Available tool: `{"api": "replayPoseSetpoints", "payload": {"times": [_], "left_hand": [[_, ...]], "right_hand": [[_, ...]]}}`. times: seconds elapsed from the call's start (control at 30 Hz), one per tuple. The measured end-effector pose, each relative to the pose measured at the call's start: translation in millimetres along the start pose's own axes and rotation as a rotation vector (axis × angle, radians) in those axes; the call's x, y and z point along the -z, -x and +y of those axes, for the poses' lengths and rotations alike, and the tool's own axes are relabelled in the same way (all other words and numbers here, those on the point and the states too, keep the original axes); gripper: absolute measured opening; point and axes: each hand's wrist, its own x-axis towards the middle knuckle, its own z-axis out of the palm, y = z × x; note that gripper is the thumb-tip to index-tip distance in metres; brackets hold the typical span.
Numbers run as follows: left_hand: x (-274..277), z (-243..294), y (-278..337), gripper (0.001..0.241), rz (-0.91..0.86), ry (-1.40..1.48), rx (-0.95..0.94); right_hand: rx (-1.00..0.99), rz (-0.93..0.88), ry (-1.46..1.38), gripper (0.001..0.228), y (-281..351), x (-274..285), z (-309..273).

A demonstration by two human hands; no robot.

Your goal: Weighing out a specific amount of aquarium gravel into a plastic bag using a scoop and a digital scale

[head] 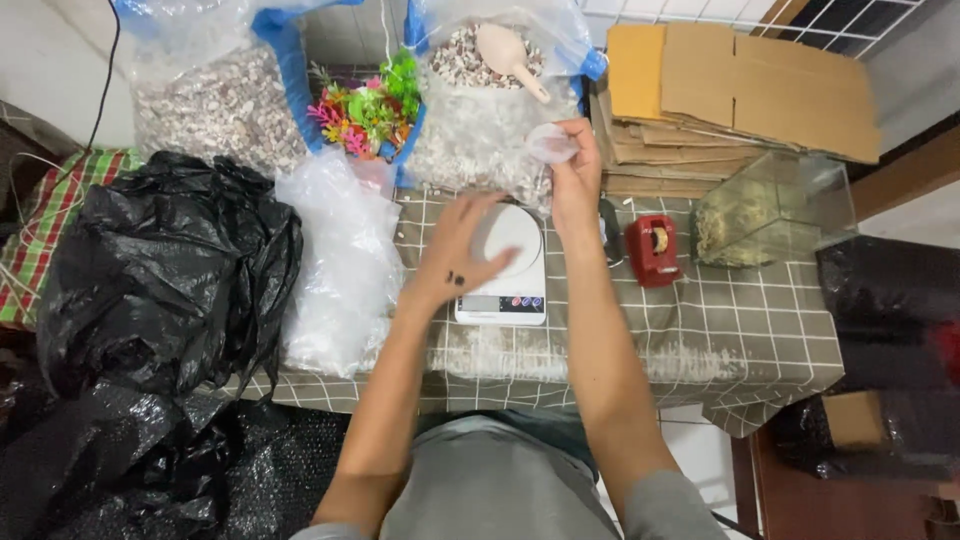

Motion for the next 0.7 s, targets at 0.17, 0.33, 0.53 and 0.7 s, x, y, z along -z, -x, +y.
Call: {"api": "replayPoseSetpoints", "payload": {"times": [0.17, 0.33, 0.53, 0.7], "left_hand": [[-13, -8, 20, 0.096, -0.235, -0.025, 0.065], [-8, -16, 23, 0.111, -0.304, -0.006, 0.045], [-24, -29, 27, 0.119, -0.309, -0.051, 0.102], [-27, -21, 23, 0.127, -0.345, -0.088, 0.191]], "right_hand": [[-0.003, 0.029, -0.067, 0.017, -3, 1, 10], [-0.05, 0.029, -0.134, 0.021, -7, 6, 11], [-0.036, 0.033, -0.205, 0.018, -7, 20, 27], [-0.06, 0.115, -0.435, 0.03, -14, 42, 66]]}}
